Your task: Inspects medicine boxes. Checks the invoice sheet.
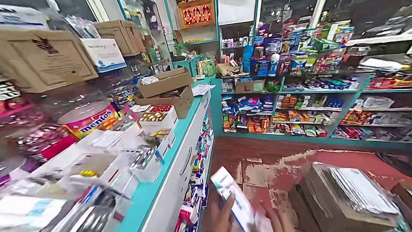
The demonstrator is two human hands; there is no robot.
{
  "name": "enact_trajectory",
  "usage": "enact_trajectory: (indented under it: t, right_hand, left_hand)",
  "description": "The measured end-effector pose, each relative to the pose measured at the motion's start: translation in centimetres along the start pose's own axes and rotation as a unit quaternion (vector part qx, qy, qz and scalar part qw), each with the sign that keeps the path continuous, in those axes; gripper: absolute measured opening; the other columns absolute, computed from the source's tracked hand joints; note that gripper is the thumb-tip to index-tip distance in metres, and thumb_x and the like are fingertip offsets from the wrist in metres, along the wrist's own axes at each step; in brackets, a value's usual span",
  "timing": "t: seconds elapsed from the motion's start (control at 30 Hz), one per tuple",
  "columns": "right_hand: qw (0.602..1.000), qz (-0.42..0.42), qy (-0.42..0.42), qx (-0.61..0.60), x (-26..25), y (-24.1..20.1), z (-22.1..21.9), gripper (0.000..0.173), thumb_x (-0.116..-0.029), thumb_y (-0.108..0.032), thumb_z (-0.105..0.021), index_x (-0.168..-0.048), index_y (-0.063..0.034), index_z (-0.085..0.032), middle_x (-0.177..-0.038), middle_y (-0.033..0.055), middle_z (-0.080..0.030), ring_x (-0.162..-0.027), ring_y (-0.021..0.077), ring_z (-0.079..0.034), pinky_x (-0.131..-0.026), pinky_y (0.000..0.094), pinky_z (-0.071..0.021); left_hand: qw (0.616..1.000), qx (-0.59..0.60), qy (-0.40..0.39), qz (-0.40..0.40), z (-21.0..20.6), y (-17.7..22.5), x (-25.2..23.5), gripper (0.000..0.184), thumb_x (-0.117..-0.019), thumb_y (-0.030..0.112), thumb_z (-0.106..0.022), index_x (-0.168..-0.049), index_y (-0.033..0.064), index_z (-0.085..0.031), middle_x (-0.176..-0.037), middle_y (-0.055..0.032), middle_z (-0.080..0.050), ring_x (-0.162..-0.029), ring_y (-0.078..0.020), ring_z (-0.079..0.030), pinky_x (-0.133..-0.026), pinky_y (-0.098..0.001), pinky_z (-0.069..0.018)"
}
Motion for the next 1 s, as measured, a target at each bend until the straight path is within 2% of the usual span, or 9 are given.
enact_trajectory:
  t: [0.1,0.23,0.37,0.5,0.67,0.73,0.83,0.93,1.0]
  right_hand:
    - [0.983,0.131,0.104,0.07,-8.1,3.9,-1.4,0.017,-0.0912,-0.019,-0.073,-0.095,-0.0027,-0.078,-0.083,0.0199,-0.07,-0.076,0.0352,-0.07,-0.067,0.0451,-0.0575]
    - [0.988,0.137,-0.001,0.067,-20.0,10.1,-6.3,0.023,-0.0924,-0.016,-0.07,-0.107,-0.0002,-0.078,-0.087,0.0206,-0.071,-0.08,0.0369,-0.071,-0.068,0.0476,-0.0585]
    - [0.984,0.153,-0.072,0.057,-34.2,14.1,-7.9,0.019,-0.0862,-0.016,-0.073,-0.093,0.0014,-0.079,-0.076,0.0187,-0.068,-0.063,0.0334,-0.069,-0.053,0.0483,-0.0555]
    - [0.954,0.213,-0.209,-0.016,-45.9,15.3,-10.8,0.015,-0.0888,-0.012,-0.071,-0.089,0.003,-0.076,-0.076,0.0188,-0.071,-0.067,0.0354,-0.071,-0.06,0.0536,-0.0584]
    - [0.916,0.217,-0.335,-0.053,-57.2,19.2,-18.5,0.017,-0.0856,-0.014,-0.073,-0.086,0.0032,-0.073,-0.07,0.0181,-0.069,-0.064,0.0352,-0.07,-0.06,0.0564,-0.057]
    - [0.92,0.215,-0.303,-0.128,-63.1,20.6,-21.6,0.016,-0.0869,-0.015,-0.07,-0.091,0.0009,-0.073,-0.072,0.0125,-0.07,-0.061,0.0244,-0.069,-0.058,0.0448,-0.0577]
    - [0.895,0.101,-0.331,-0.281,-72.8,21.1,-27.7,0.033,-0.1067,-0.022,-0.048,-0.116,0.0043,-0.066,-0.086,0.0097,-0.072,-0.068,0.0164,-0.07,-0.061,0.0355,-0.0601]
    - [0.775,-0.111,-0.411,-0.467,-79.4,18.2,-31.7,0.054,-0.1118,-0.038,-0.031,-0.145,0.0033,-0.043,-0.12,0.0141,-0.073,-0.098,0.0243,-0.075,-0.08,0.0388,-0.0638]
    - [0.681,-0.205,-0.431,-0.555,-82.7,15.2,-33.7,0.056,-0.1111,-0.045,-0.031,-0.145,-0.001,-0.039,-0.125,0.0116,-0.07,-0.107,0.0238,-0.073,-0.09,0.039,-0.0615]
  left_hand:
    - [0.998,0.054,0.026,-0.027,-7.3,3.2,-8.0,0.054,-0.0999,0.022,-0.063,-0.141,-0.007,-0.044,-0.115,-0.0182,-0.067,-0.097,-0.0176,-0.069,-0.086,-0.0364,-0.0581]
    - [0.991,0.126,0.015,-0.031,-14.4,5.1,-19.5,0.052,-0.0981,0.013,-0.065,-0.14,-0.0066,-0.043,-0.117,-0.0164,-0.066,-0.099,-0.016,-0.068,-0.088,-0.0329,-0.057]
    - [0.977,0.184,0.068,-0.077,-18.7,7.2,-30.2,0.046,-0.0916,0.005,-0.071,-0.13,-0.0078,-0.048,-0.107,-0.0125,-0.07,-0.097,-0.0143,-0.07,-0.09,-0.0325,-0.0577]
    - [0.944,0.205,0.193,-0.17,-18.8,11.3,-39.3,0.059,-0.0903,0.003,-0.069,-0.14,-0.0091,-0.038,-0.116,-0.0123,-0.066,-0.102,-0.0126,-0.069,-0.091,-0.0322,-0.0586]
    - [0.865,0.242,0.327,-0.293,-13.2,15.9,-46.4,0.058,-0.0889,0.033,-0.076,-0.128,0.0056,-0.044,-0.101,0.0069,-0.073,-0.091,-0.0055,-0.073,-0.084,-0.0297,-0.0628]
    - [0.855,0.229,0.366,-0.288,-10.9,16.1,-48.4,0.075,-0.0804,0.053,-0.08,-0.129,0.008,-0.044,-0.099,0.0109,-0.072,-0.09,-0.0026,-0.072,-0.083,-0.0264,-0.0622]
    - [0.842,0.243,0.4,-0.268,-8.7,17.1,-52.2,0.076,-0.082,0.057,-0.075,-0.129,0.0072,-0.042,-0.098,0.0078,-0.073,-0.09,-0.003,-0.072,-0.082,-0.0254,-0.0621]
    - [0.829,0.253,0.422,-0.267,-9.0,18.8,-55.4,0.065,-0.0837,0.055,-0.073,-0.123,0.0098,-0.049,-0.094,0.008,-0.075,-0.088,-0.0027,-0.073,-0.08,-0.0246,-0.0625]
    - [0.821,0.257,0.419,-0.29,-9.5,20.5,-57.4,0.067,-0.0815,0.057,-0.077,-0.123,0.0122,-0.05,-0.095,0.0087,-0.075,-0.089,-0.0024,-0.073,-0.081,-0.0245,-0.0624]
Point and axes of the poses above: each hand's wrist, its own x-axis away from the middle knuckle, its own z-axis out of the back of the hand, y = z × x, the point moved 5 cm from there along -x, towards the middle knuckle
